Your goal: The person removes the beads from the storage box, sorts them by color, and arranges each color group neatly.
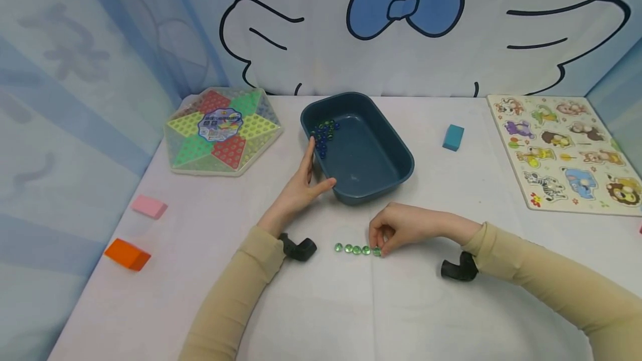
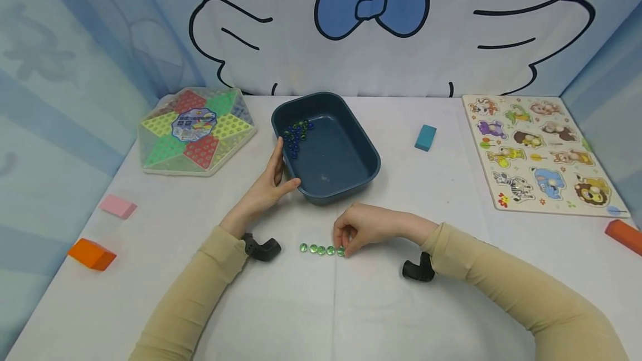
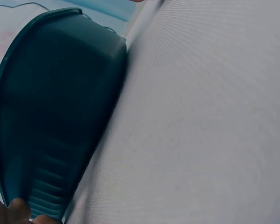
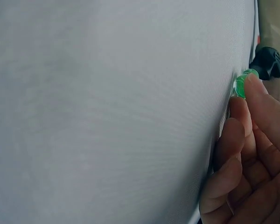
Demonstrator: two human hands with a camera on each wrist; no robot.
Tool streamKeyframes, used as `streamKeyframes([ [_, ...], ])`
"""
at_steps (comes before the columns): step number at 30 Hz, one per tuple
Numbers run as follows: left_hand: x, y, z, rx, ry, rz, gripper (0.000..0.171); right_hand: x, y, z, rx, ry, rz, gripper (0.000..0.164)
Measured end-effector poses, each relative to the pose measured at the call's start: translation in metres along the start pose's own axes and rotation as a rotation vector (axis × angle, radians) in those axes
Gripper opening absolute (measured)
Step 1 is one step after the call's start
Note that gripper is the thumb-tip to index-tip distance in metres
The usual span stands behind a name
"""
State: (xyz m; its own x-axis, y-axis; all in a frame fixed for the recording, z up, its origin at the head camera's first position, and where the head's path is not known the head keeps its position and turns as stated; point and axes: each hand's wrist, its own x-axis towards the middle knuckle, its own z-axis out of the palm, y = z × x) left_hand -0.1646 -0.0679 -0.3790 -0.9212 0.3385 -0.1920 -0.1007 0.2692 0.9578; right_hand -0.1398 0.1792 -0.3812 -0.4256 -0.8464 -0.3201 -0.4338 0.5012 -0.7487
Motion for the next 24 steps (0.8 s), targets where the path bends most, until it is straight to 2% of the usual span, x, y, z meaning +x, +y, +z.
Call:
streamKeyframes([
  [13, -0.001, 0.002, 0.0, 0.023, 0.003, 0.016, 0.094, -0.004, -0.001, -0.006, 0.0, -0.017, 0.037, 0.011],
  [20, -0.002, 0.002, 0.0, 0.015, 0.004, 0.006, 0.093, -0.005, -0.016, -0.025, -0.079, -0.128, 0.014, 0.011],
  [24, -0.002, 0.001, 0.0, 0.021, 0.002, 0.008, 0.093, -0.003, -0.032, -0.042, -0.079, -0.21, 0.011, 0.014],
])
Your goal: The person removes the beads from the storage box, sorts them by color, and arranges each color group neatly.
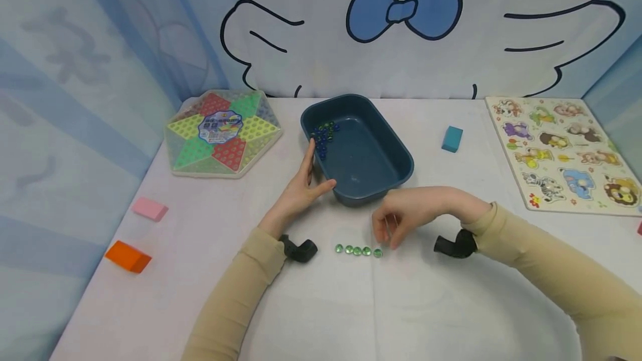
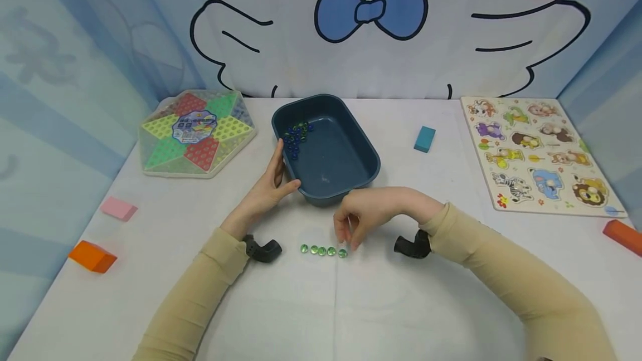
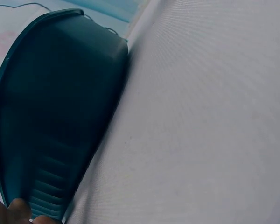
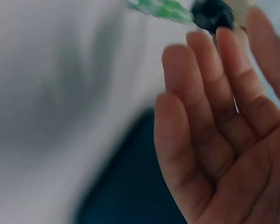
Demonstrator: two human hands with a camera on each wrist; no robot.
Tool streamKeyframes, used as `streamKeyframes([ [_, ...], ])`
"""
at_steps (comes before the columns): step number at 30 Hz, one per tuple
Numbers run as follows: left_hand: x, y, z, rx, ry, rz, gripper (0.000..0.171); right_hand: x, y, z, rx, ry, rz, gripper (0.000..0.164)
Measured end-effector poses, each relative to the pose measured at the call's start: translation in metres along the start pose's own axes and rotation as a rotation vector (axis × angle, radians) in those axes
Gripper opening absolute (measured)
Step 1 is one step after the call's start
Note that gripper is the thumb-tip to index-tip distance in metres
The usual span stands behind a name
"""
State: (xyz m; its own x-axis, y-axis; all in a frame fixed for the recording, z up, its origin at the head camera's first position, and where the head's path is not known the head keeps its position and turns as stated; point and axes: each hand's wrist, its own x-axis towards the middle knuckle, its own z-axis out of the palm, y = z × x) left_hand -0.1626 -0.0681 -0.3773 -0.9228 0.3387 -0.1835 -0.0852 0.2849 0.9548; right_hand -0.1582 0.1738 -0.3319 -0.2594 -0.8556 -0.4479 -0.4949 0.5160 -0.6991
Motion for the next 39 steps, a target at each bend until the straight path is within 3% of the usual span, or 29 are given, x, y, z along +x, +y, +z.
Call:
streamKeyframes([
  [5, 0.003, -0.005, 0.0, 0.005, 0.01, 0.017, 0.093, 0.001, -0.014, -0.027, 0.055, -0.014, -0.087, 0.017],
  [13, 0.001, -0.004, -0.001, -0.01, 0.007, 0.041, 0.094, 0.01, -0.019, -0.079, 0.19, 0.15, -0.152, 0.024],
  [18, 0.0, -0.003, 0.0, -0.016, -0.001, 0.034, 0.094, 0.024, -0.014, -0.104, 0.229, 0.29, -0.094, 0.025],
  [22, 0.001, -0.003, 0.0, -0.017, -0.007, 0.037, 0.094, 0.037, -0.007, -0.118, 0.268, 0.353, -0.043, 0.025],
  [31, 0.001, -0.003, -0.002, -0.016, -0.022, 0.036, 0.093, 0.069, 0.02, -0.132, 0.264, 0.55, 0.074, 0.025],
  [39, 0.002, -0.004, -0.003, -0.006, -0.02, 0.052, 0.093, 0.09, 0.04, -0.135, 0.252, 0.573, 0.149, 0.031],
])
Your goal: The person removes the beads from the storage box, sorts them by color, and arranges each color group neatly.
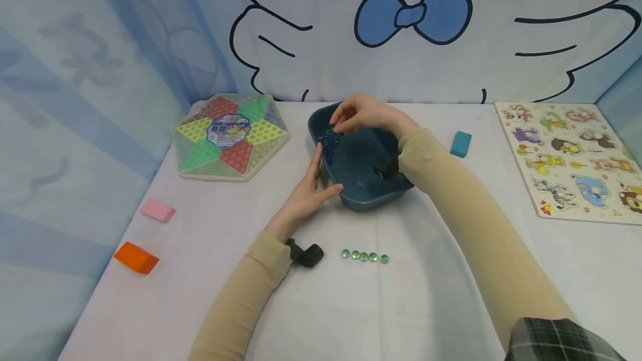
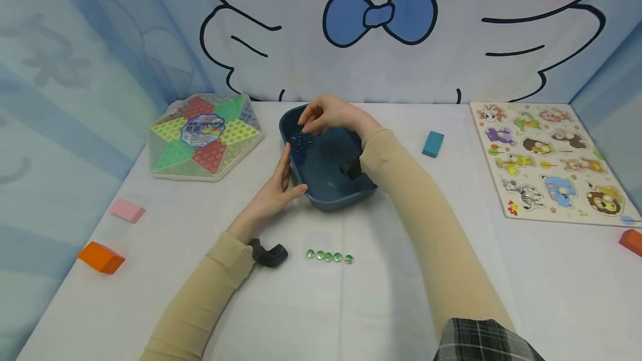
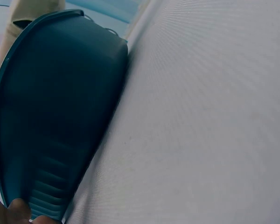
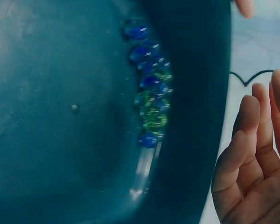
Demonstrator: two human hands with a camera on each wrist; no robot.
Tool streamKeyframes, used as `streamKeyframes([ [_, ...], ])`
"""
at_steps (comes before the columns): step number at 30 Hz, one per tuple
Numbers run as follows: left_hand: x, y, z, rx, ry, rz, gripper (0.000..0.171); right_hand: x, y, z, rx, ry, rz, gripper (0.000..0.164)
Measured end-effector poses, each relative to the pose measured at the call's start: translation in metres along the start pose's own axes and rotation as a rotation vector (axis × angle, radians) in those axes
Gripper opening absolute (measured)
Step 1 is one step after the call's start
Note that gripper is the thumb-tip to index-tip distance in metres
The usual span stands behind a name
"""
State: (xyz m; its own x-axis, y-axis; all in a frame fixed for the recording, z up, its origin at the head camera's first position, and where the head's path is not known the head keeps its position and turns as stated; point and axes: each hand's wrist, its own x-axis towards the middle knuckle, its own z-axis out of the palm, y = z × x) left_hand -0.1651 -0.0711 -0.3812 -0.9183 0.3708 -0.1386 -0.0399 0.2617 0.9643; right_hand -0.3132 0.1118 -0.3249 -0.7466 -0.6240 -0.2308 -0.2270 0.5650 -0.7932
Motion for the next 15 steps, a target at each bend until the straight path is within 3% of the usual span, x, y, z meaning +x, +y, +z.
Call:
streamKeyframes([
  [15, -0.002, 0.002, 0.0, 0.024, 0.006, -0.026, 0.092, 0.018, 0.024, 0.016, -0.209, -0.01, 0.123, 0.021],
])
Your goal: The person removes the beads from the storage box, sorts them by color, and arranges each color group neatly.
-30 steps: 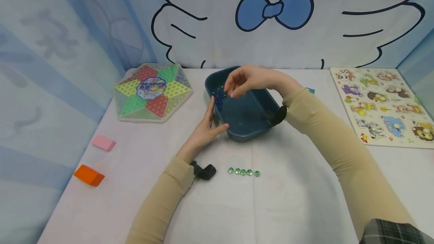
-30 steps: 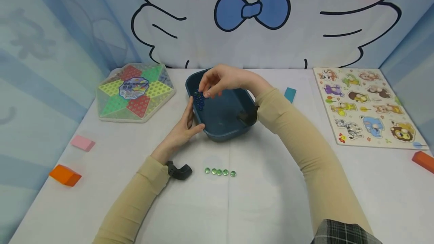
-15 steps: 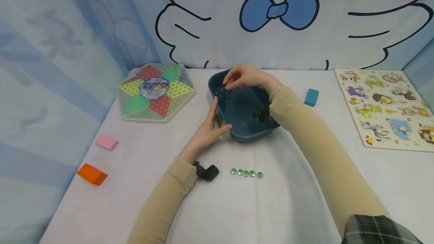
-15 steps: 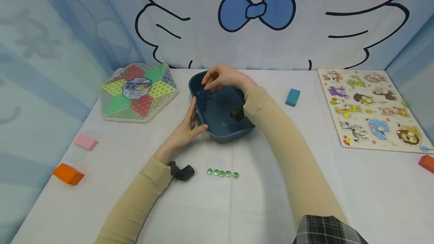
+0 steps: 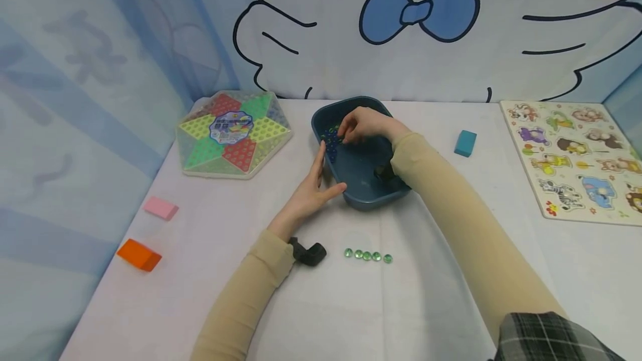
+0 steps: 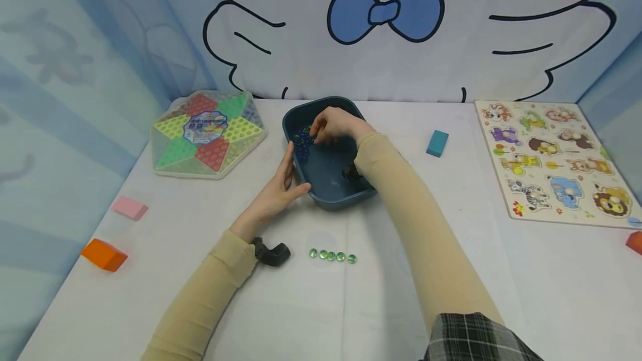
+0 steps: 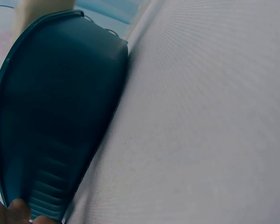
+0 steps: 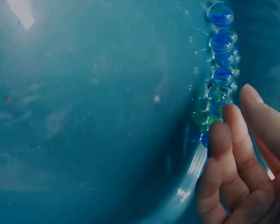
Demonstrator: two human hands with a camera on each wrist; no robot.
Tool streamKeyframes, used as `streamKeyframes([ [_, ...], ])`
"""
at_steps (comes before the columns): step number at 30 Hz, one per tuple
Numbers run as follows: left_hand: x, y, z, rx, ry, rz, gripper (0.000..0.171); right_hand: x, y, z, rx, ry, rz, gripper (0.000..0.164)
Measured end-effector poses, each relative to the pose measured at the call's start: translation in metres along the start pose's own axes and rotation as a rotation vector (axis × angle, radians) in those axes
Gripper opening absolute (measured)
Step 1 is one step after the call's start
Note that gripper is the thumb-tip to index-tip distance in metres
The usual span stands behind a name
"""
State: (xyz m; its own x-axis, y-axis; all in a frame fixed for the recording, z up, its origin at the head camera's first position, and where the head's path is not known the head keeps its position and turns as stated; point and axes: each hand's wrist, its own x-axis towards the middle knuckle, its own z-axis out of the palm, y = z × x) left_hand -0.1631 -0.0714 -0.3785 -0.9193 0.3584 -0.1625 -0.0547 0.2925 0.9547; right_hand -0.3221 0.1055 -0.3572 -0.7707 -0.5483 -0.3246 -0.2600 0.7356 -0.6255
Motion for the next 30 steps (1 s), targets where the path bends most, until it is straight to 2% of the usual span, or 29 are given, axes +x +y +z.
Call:
streamKeyframes([
  [4, 0.0011, 0.0004, 0.0006, -0.013, -0.001, -0.005, 0.092, 0.002, 0.0023, 0.0019, -0.044, 0.0, 0.024, 0.023],
  [10, 0.0015, 0.0001, 0.0006, -0.033, -0.005, -0.011, 0.093, 0.0045, 0.0009, 0.0046, -0.102, 0.012, -0.002, 0.025],
  [16, 0.0023, -0.0014, 0.0011, -0.035, -0.003, -0.003, 0.093, 0.001, -0.0012, 0.0051, -0.147, 0.03, 0.01, 0.021],
  [23, 0.0016, -0.0011, 0.001, -0.037, -0.001, -0.008, 0.094, -0.0008, 0.0007, 0.0054, -0.164, 0.02, 0.013, 0.015],
  [30, 0.0006, -0.0005, 0.0011, -0.037, -0.001, -0.004, 0.093, -0.0001, -0.0022, 0.0083, -0.181, -0.008, -0.018, 0.013],
])
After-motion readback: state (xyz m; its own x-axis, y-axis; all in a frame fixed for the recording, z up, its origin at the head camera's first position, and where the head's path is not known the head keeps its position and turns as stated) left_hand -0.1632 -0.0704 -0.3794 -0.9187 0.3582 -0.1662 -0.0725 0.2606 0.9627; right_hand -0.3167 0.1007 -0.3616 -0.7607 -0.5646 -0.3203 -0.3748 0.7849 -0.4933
